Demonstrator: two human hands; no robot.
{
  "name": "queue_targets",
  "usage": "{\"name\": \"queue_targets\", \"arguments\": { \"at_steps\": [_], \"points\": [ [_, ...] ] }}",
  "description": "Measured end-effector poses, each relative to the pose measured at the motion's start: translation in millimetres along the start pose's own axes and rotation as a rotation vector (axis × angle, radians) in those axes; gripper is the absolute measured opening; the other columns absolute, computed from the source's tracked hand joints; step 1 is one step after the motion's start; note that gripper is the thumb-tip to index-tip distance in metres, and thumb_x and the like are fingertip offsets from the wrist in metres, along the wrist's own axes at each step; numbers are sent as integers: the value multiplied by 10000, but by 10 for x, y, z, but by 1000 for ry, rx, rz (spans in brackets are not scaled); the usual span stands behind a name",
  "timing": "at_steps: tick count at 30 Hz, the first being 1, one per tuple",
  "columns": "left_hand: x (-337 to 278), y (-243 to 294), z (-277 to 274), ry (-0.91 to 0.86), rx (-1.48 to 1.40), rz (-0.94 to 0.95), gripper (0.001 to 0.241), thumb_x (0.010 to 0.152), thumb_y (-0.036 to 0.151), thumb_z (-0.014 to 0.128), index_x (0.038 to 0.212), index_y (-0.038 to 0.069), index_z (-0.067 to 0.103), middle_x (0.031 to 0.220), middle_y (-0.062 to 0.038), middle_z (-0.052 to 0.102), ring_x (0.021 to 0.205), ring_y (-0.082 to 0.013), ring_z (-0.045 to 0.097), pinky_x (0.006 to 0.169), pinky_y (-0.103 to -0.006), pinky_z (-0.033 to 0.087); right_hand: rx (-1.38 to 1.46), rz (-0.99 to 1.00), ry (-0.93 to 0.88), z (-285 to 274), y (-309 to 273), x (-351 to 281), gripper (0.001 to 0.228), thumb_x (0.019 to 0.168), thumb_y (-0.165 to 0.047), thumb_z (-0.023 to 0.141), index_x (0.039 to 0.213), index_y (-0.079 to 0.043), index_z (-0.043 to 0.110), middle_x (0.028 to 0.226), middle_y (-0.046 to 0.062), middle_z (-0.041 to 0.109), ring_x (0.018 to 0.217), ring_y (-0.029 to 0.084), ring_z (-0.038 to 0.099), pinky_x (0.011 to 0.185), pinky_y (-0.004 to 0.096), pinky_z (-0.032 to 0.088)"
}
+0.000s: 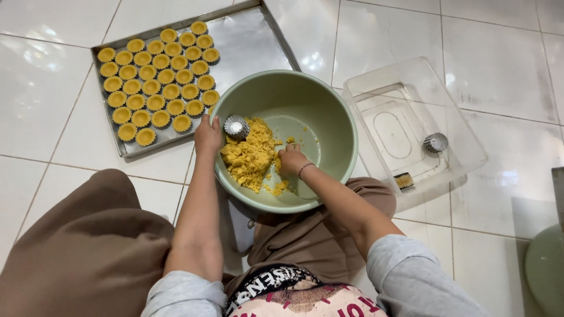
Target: Molding yellow dough into metal tart shells by hand while sitting on the floor.
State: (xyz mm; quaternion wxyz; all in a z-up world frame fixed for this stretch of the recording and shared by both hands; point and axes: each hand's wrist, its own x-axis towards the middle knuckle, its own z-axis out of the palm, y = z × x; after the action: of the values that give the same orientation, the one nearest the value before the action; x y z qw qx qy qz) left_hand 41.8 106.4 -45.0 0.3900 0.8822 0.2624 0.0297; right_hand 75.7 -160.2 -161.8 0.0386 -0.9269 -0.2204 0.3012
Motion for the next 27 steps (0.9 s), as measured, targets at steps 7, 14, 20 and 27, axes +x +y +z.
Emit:
{"name": "queue_targets", "arguments": {
  "at_steps": [7,14,20,27],
  "points": [
    [165,252,177,-12,-60,2,488,1097,423,374,1380,49,511,1229,-330,633,1203,-483,602,993,-577,503,139,71,-54,-649,287,-331,672,911,-310,730,1509,-128,482,1490,232,347,1357,519,384,1002,569,557],
    [224,279,164,-71,42,34,504,1102,432,339,1377,34,482,1200,-365,630,1200,-521,594,988,-591,493,35,60,-20,-423,191,-122,677,881,-247,743,1482,-95,472,1438,264,387,1348,545,397,960,550,583],
    [57,507,42,-58,138,10,473,1104,434,297,1325,69,501,1118,-318,673,1128,-477,653,921,-574,527,-18,70,-8,-121,131,140,738,847,-208,752,1489,-22,439,1409,285,375,1303,538,414,906,562,593],
    [-11,492,-3,-108,239,50,443,1103,405,258,1298,75,481,1104,-299,691,1107,-469,666,913,-580,527,-253,166,-21,440,-225,229,610,947,-197,689,1447,56,447,1293,291,445,1175,446,517,709,475,623]
  ]
}}
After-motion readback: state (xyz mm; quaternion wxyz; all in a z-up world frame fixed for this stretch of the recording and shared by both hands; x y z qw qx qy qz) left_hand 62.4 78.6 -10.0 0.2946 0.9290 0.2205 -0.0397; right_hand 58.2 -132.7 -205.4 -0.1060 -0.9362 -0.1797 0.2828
